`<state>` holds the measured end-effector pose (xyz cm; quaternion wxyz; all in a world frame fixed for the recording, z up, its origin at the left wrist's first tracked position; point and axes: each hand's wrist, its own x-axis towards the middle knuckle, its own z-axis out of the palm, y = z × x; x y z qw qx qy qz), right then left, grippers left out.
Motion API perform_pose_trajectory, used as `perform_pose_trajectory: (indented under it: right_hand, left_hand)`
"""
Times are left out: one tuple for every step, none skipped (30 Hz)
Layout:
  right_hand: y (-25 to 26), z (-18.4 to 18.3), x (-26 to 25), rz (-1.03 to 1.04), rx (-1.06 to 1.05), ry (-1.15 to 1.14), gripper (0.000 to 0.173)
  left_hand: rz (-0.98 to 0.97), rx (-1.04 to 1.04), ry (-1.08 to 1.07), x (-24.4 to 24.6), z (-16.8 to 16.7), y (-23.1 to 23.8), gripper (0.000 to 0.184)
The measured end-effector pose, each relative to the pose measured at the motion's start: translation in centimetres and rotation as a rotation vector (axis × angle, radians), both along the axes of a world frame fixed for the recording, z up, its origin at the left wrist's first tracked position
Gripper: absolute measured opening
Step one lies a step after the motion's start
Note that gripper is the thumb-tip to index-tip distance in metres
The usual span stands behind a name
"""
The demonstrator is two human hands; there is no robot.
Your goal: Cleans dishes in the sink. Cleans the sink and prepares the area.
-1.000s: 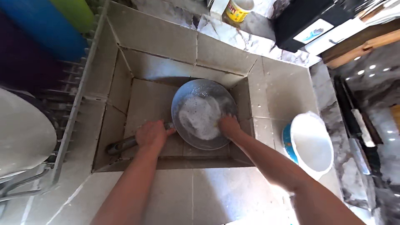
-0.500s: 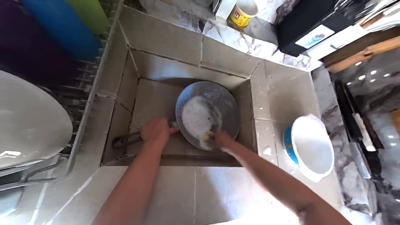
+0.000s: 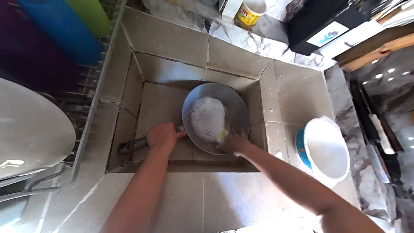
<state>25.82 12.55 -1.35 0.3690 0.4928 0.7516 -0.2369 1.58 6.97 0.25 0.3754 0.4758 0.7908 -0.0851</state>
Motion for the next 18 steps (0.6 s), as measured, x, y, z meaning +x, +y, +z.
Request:
perform_pose_trajectory:
  right_hand:
    - [-1.3, 1.0, -1.7, -0.031, -0.111, 0.075, 0.069]
    - [-2.0, 1.6, -3.4, -0.080, -0.218, 0.184, 0.066]
    - [-2.3, 1.8, -5.3, -0.172, -0.288, 0.321, 0.063]
    - [-2.4, 1.7, -7.0, -0.296, -0.316, 0.469, 0.059]
    - [-2.3, 0.9, -8.7, -0.434, -0.301, 0.628, 0.056]
    - [-1.7, -0.2, -10.2, -0.564, -0.274, 0.756, 0.056]
    - [-0.4, -1.8, -11.6, -0.653, -0.208, 0.850, 0.059]
    - [1.3, -3.8, -12.7, -0.699, -0.090, 0.902, 0.066]
    - [3.5, -4.9, -13.4, -0.728, 0.062, 0.892, 0.076]
    - [5.7, -5.8, -13.6, -0.765, 0.230, 0.828, 0.088]
    - [7.3, -6.5, -13.4, -0.803, 0.373, 0.757, 0.097]
    - [8.1, -7.2, -13.1, -0.827, 0.469, 0.712, 0.102]
    - [7.9, -8.2, -12.8, -0.792, 0.513, 0.704, 0.101]
    - [6.9, -9.2, -12.8, -0.688, 0.532, 0.732, 0.096]
    - [5.6, -9.8, -12.7, -0.546, 0.503, 0.765, 0.089]
    - [4.9, -10.1, -12.3, -0.398, 0.463, 0.785, 0.085]
    - [5.3, -10.1, -11.5, -0.265, 0.436, 0.768, 0.085]
    - [6.4, -10.2, -10.0, -0.150, 0.466, 0.712, 0.086]
  left_hand:
    - [-0.002, -0.001, 0.001, 0.0, 0.0, 0.0, 0.057]
    - [-0.007, -0.003, 0.006, 0.1, 0.0, -0.1, 0.054]
    - [-0.015, -0.004, 0.014, 0.2, 0.2, -0.2, 0.047]
    - [-0.021, -0.001, 0.022, 0.4, 0.6, -0.2, 0.038]
    - [-0.032, -0.013, 0.020, 0.6, 1.0, -0.2, 0.035]
    - [-0.038, -0.027, 0.013, 0.6, 1.2, -0.1, 0.039]
    - [-0.046, -0.029, -0.001, 0.4, 1.4, -0.1, 0.047]
    - [-0.053, -0.024, -0.013, 0.2, 1.3, -0.1, 0.052]
    - [-0.055, -0.016, -0.025, 0.1, 1.2, 0.0, 0.055]
    - [-0.056, -0.009, -0.036, 0.0, 1.0, 0.0, 0.057]
    - [-0.056, 0.003, -0.052, -0.1, 0.9, -0.1, 0.057]
    - [-0.059, 0.007, -0.059, -0.2, 0.8, -0.1, 0.058]
    - [-0.062, 0.006, -0.062, -0.3, 0.6, -0.1, 0.058]
    - [-0.065, 0.004, -0.064, -0.4, 0.6, 0.0, 0.059]
    - [-0.067, 0.003, -0.066, -0.5, 0.7, 0.0, 0.059]
    - [-0.071, 0.001, -0.065, -0.6, 1.0, 0.1, 0.059]
    - [-0.069, -0.002, -0.065, -0.6, 1.4, 0.2, 0.060]
    - [-0.065, -0.007, -0.063, -0.5, 1.6, 0.2, 0.060]
